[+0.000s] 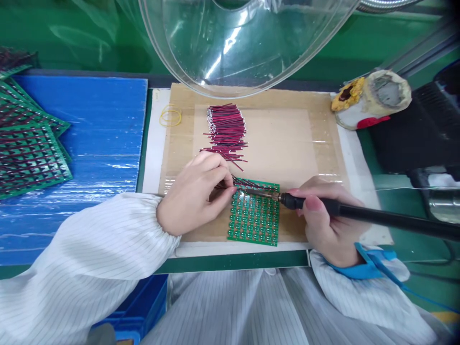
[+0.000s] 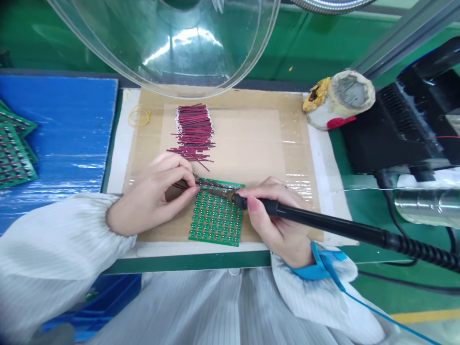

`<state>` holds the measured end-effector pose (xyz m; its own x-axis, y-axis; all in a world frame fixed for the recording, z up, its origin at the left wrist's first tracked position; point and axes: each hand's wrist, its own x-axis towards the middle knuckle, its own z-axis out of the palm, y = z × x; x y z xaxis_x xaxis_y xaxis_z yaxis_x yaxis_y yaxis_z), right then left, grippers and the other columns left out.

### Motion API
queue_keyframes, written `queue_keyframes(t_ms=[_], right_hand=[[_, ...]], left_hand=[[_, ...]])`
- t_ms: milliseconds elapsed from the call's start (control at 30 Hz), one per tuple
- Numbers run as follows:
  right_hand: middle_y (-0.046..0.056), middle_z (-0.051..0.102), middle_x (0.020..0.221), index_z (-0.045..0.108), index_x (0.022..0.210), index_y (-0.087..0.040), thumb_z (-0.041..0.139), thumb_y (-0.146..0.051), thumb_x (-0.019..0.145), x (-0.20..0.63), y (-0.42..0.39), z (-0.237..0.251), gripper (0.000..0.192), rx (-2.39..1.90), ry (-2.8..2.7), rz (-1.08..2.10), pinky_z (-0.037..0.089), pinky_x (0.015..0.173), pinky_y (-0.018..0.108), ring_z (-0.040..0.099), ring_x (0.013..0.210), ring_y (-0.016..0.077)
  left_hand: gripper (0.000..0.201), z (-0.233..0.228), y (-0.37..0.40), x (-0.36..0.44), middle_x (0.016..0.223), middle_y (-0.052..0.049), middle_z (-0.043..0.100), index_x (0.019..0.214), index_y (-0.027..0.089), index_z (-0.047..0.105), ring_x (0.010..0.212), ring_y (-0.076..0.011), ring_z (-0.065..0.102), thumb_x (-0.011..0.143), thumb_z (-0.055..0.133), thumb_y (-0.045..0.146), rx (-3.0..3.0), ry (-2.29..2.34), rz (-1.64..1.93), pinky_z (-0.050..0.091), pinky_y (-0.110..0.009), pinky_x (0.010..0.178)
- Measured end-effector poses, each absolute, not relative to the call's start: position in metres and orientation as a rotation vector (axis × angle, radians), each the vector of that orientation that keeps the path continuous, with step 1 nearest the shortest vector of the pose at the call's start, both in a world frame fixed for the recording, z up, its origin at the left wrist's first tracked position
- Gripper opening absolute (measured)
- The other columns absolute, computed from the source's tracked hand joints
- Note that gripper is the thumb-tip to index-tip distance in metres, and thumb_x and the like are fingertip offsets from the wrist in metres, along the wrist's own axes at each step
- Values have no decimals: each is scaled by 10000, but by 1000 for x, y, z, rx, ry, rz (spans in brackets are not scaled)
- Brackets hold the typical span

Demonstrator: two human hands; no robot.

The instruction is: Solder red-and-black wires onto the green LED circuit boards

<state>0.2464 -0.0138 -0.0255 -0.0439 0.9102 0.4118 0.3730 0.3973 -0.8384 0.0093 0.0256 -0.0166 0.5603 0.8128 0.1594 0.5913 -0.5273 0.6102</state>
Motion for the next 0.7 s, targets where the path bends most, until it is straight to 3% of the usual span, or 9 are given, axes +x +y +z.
queue_keyframes(t_ms=[433,700], right_hand=[[-24,613,660,691,887,-273,594,-244,868,247,-13,-26,103,-1119,-1596,659,375,471,297,518,527,119],[-17,615,730,662,787,-248,561,-350,895,251,-10,-24,180,-1279,-1176,596,380,443,250,524,549,101]], left_hand=[[105,-16,26,9,901,-49,570,814,156,587,919,-209,488,894,541,206,2300,1098,595,414,-387,846],[98,-17,28,8,910,-50,564,810,164,569,927,-211,488,894,534,199,2266,1108,567,421,-393,850]])
